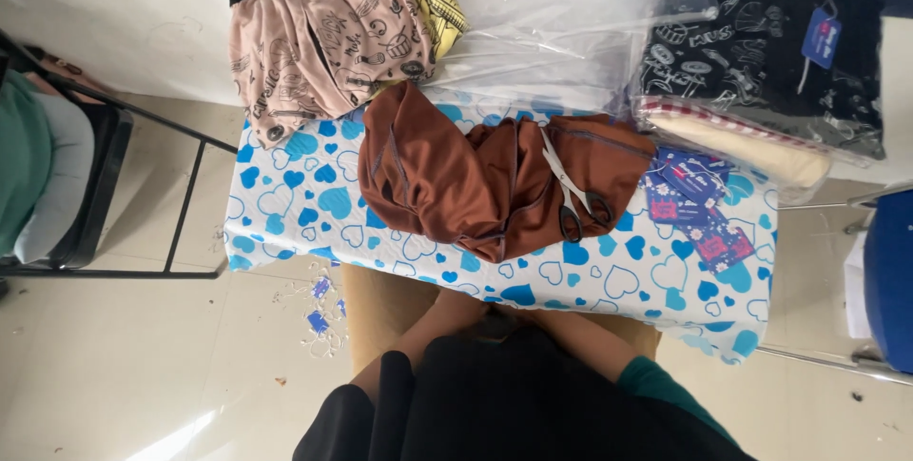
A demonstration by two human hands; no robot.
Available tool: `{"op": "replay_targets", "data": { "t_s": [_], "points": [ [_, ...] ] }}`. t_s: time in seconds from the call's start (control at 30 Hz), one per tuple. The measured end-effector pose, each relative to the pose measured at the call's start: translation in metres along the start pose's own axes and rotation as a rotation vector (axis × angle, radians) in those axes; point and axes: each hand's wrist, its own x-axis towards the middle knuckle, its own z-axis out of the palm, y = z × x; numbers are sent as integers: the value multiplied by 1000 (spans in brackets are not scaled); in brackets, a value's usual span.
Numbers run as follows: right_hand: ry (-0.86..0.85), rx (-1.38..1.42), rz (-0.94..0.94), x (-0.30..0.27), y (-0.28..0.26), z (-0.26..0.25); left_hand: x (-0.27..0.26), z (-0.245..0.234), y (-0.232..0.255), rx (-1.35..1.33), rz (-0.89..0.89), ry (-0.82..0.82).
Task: Trimming loose threads from a brown garment using scissors on a work table.
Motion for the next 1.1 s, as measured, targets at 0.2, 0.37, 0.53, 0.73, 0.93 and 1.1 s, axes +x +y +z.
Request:
{"op": "replay_targets", "data": {
  "t_s": [0.2, 0.37, 0.53, 0.73, 0.93, 1.1],
  "points": [
    [38, 29, 38, -25, -3, -17, 3, -21, -1, -33, 30, 12],
    [77, 52, 69, -42, -7, -50, 21, -42, -21, -54, 58, 26],
    [110, 78, 110, -70, 0, -108, 51, -72, -59, -87, 90, 36],
    [168, 92, 169, -116, 19, -190, 81, -130, -135, -125, 145, 69],
    [207, 143, 226, -139, 20, -224, 86, -156, -157, -169, 193, 61],
    [286, 213, 280, -174, 35, -197, 124, -159, -126, -177, 276, 40]
  ]
}}
